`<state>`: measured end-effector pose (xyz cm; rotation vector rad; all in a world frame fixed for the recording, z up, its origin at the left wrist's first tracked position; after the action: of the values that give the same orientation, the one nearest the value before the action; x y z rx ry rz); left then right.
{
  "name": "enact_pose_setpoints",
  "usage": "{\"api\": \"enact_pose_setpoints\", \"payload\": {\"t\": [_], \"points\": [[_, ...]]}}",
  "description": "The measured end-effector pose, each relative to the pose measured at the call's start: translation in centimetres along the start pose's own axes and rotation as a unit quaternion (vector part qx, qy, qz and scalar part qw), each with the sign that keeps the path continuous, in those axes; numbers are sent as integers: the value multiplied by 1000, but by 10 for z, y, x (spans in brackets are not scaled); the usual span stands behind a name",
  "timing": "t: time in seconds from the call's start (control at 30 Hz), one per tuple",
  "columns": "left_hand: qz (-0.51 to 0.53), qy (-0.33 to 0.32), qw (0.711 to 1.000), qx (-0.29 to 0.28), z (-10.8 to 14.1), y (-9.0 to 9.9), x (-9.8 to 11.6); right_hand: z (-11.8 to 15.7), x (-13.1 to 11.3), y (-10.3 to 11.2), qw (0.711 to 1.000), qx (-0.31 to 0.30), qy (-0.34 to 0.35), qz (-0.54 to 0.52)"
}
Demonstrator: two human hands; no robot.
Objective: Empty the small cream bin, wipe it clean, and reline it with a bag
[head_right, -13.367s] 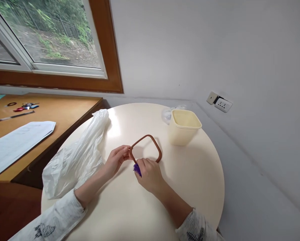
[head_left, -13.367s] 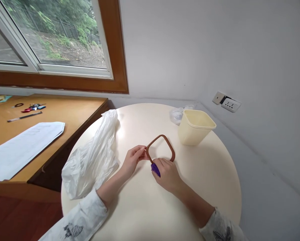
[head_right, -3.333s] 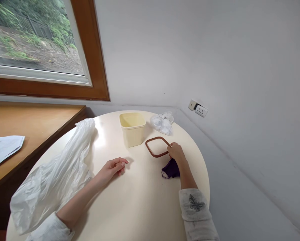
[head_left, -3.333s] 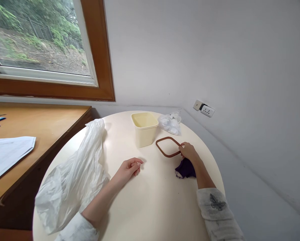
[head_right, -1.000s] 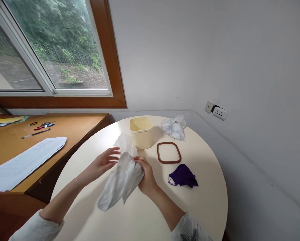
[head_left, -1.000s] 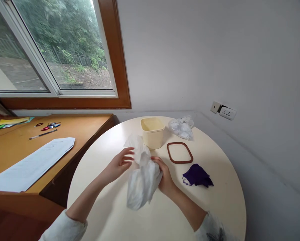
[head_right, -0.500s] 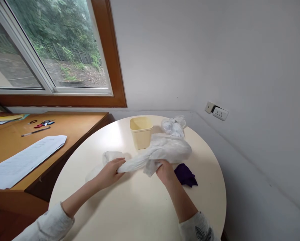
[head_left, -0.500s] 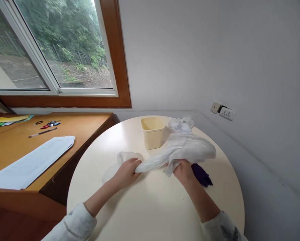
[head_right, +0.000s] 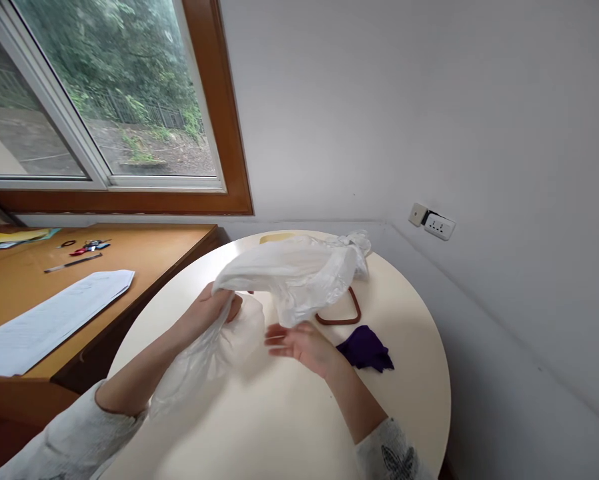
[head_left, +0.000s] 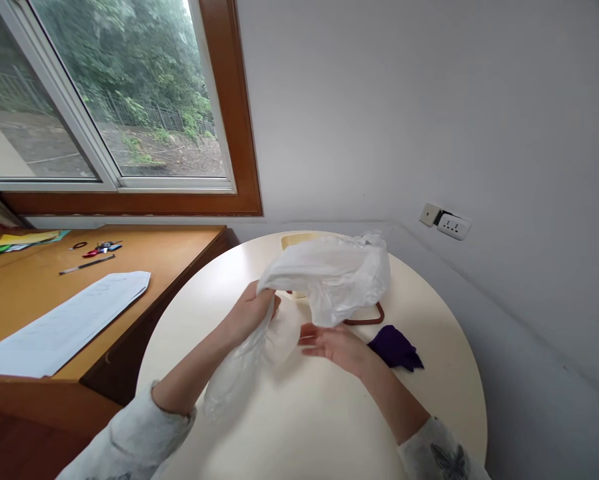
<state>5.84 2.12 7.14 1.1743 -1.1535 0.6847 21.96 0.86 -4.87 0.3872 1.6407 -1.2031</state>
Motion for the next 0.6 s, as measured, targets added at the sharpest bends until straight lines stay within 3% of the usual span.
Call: {"api": "enact_pose_setpoints", "payload": {"t": [0.07,0.13,0.23,0.33,0.47,0.53,0.6], "points": [[-63,-19,995,-74,4,-11,8,4,1,-19,991,-117,-5,68],[-136,-54,975,-168,10,-25,8,7,-2,-27,982,-156,33,105],[-246,-78,937,-234,16,-37,-7,8,-11,-15,986,-74,104,107],[-301,-62,920,-243,17,-38,-28,9,-21,7,985,34,149,78],[-324,-43,911,-251,15,-31,-46,16,-40,21,972,125,193,44],[-336,-50,912,-232,12,-25,-51,20,-50,23,963,159,210,49],[-369,-93,912,-155,5,-17,-52,25,-57,27,958,186,212,49]]}}
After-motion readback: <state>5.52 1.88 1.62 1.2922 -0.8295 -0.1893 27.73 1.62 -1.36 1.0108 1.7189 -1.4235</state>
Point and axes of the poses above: each hand's wrist, its own z-axis away from the middle knuckle, its own y-axis out of the back of the hand, x = y × z, the point moved 3 cm from there along -z, towards the middle knuckle
